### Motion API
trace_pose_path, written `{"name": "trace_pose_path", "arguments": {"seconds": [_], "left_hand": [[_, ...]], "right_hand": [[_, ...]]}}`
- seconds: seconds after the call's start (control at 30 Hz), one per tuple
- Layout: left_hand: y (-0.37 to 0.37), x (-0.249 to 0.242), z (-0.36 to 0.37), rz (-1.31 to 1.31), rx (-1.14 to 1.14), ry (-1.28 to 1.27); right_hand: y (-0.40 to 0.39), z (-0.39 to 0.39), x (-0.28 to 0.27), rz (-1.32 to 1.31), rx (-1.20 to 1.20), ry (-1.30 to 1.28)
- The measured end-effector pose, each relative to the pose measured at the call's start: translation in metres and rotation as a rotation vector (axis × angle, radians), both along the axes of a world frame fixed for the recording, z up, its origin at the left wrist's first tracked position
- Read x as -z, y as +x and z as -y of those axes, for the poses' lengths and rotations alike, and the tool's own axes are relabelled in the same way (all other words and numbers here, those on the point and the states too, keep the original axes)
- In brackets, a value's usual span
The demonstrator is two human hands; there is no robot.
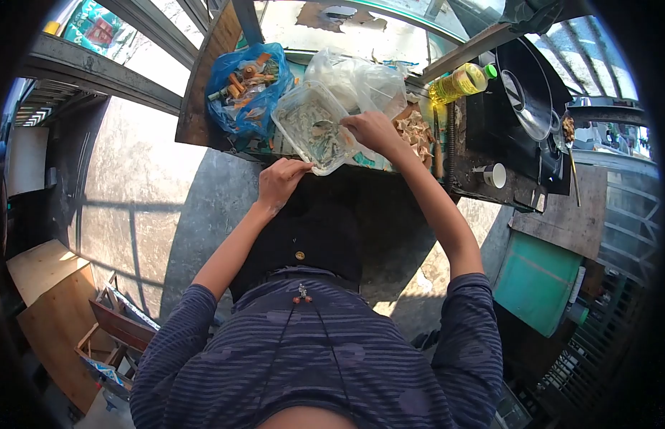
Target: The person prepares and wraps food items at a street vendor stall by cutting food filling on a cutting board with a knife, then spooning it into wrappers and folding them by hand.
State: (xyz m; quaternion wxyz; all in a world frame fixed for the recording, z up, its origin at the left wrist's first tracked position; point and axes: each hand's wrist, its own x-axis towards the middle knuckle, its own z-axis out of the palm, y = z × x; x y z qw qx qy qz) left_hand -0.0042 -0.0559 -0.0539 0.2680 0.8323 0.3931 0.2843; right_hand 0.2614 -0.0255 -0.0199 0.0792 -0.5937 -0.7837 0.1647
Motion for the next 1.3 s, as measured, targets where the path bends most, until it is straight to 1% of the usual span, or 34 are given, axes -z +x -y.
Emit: {"name": "trace_pose_path", "arguments": {"seconds": [0.07, 0.1, 0.23, 0.33, 0.43, 0.53, 0.57, 0.63, 0.67, 0.73, 0.77, 0.83, 0.87, 0.9, 1.0, 1.03, 1.1, 1.13, 1.2, 1.3], "left_hand": [[0.000, -0.001, -0.001, -0.005, -0.002, 0.003], [0.000, 0.001, -0.001, 0.007, -0.006, 0.020], [0.000, 0.004, -0.002, 0.033, -0.014, 0.053], [-0.001, 0.002, -0.002, 0.028, -0.013, 0.048], [0.001, 0.001, -0.003, 0.033, -0.007, 0.051], [0.001, 0.001, -0.003, 0.033, 0.000, 0.052], [0.001, 0.000, -0.003, 0.030, -0.003, 0.053], [-0.001, -0.001, -0.004, 0.036, -0.031, 0.044], [-0.002, -0.002, -0.005, 0.041, -0.046, 0.042], [-0.009, -0.022, -0.006, 0.014, -0.141, -0.206], [-0.013, -0.029, -0.007, 0.003, -0.189, -0.330], [-0.024, -0.022, -0.012, 0.164, -0.244, -0.532], [-0.032, -0.014, -0.015, 0.245, -0.268, -0.633], [-0.039, 0.001, -0.019, 0.380, -0.209, -0.735], [-0.042, -0.038, -0.024, 0.614, -0.286, -1.200], [-0.040, -0.047, -0.026, 0.583, -0.309, -1.247], [-0.036, -0.048, -0.030, 0.719, -0.254, -1.387], [-0.033, -0.049, -0.032, 0.787, -0.224, -1.459], [-0.026, -0.057, -0.034, 0.832, -0.173, -1.520], [-0.017, -0.070, -0.037, 0.913, -0.121, -1.592]], "right_hand": [[-0.005, 0.004, 0.007, -0.012, -0.055, -0.002], [-0.009, 0.008, 0.003, 0.008, -0.124, -0.065], [-0.008, 0.019, -0.002, 0.064, -0.208, -0.139], [-0.006, 0.019, -0.013, 0.169, -0.293, -0.244], [-0.005, 0.016, -0.006, 0.058, -0.207, -0.305], [-0.002, 0.003, 0.016, -0.220, -0.057, -0.468], [0.002, 0.000, 0.018, -0.261, 0.046, -0.602], [0.006, -0.004, 0.003, -0.339, 0.250, -0.870], [0.010, -0.003, -0.001, -0.434, 0.298, -0.894], [0.020, 0.008, -0.011, -0.625, 0.393, -0.939], [0.026, 0.012, -0.016, -0.691, 0.405, -0.930], [0.031, 0.021, -0.030, -0.829, 0.430, -0.911], [0.029, 0.026, -0.036, -0.857, 0.436, -0.857], [0.026, 0.032, -0.043, -0.887, 0.443, -0.802], [0.011, 0.049, -0.066, -0.986, 0.462, -0.679], [0.006, 0.054, -0.070, -1.007, 0.469, -0.644], [-0.008, 0.064, -0.084, -1.032, 0.455, -0.579], [-0.015, 0.069, -0.082, -1.076, 0.429, -0.523], [-0.027, 0.079, -0.071, -1.163, 0.382, -0.409], [-0.038, 0.093, -0.064, -1.203, 0.463, -0.374]]}}
